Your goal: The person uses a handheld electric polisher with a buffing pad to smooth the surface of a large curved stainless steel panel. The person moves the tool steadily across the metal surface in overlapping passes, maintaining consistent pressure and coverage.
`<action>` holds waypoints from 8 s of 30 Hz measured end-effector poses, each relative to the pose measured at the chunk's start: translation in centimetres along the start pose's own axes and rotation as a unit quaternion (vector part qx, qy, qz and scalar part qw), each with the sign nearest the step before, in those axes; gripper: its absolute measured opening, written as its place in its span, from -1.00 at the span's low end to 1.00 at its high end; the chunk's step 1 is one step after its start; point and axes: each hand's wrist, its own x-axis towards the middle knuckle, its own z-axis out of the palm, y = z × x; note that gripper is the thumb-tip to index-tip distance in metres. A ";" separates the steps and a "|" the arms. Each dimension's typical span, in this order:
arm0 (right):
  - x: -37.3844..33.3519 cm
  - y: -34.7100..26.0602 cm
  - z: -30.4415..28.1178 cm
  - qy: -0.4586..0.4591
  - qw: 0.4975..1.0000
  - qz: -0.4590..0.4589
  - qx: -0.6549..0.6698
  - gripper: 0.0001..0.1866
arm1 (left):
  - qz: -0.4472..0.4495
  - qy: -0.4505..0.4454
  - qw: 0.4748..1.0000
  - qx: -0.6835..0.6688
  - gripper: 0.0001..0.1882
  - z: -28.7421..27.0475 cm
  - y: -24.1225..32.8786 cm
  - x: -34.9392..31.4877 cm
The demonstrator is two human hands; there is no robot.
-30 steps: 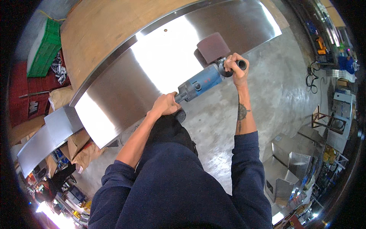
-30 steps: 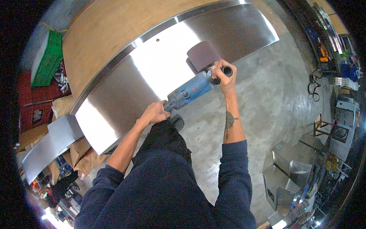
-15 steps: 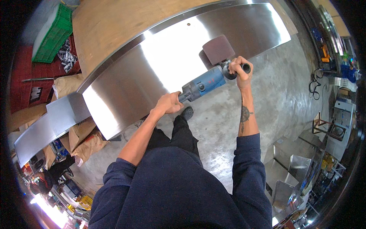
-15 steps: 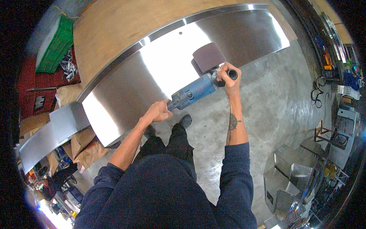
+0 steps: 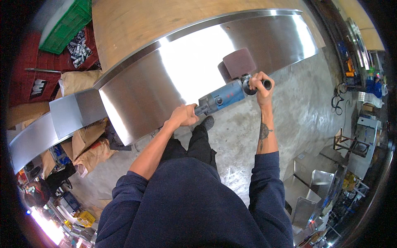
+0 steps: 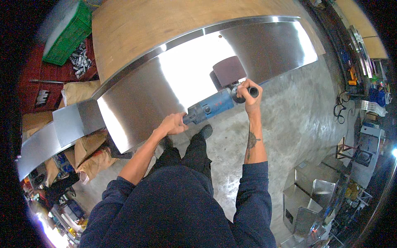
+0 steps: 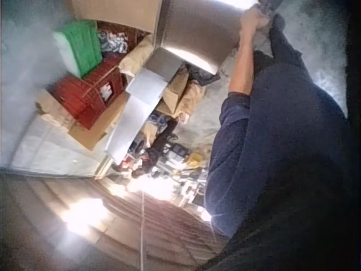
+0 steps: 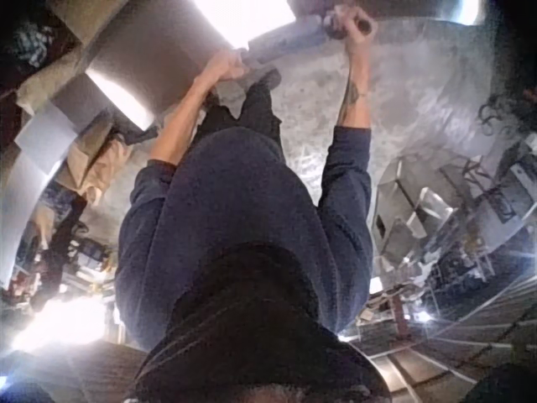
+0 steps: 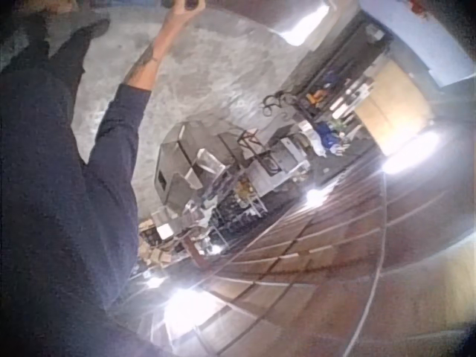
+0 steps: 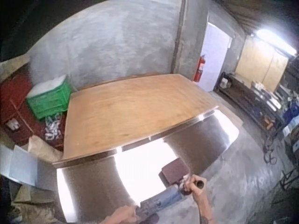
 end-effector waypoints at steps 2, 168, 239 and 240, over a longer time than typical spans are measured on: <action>-0.6 0.2 0.9 0.000 1.000 -0.003 -0.003 -0.75 | -0.002 -0.006 1.000 -0.001 -0.40 -0.1 -1.1 -0.8; -13.0 -0.7 30.5 -0.197 0.980 0.037 0.015 -0.77 | -0.152 -0.009 0.988 0.021 -0.58 -7.5 -23.6 -24.7; 12.7 -3.8 -16.9 -0.169 0.982 0.078 0.034 -0.74 | -0.131 -0.051 0.990 -0.028 -0.53 -4.8 18.1 11.3; 13.3 -4.0 -17.8 -0.169 0.982 0.082 0.034 -0.74 | -0.133 -0.053 0.989 -0.024 -0.54 -4.8 18.7 12.0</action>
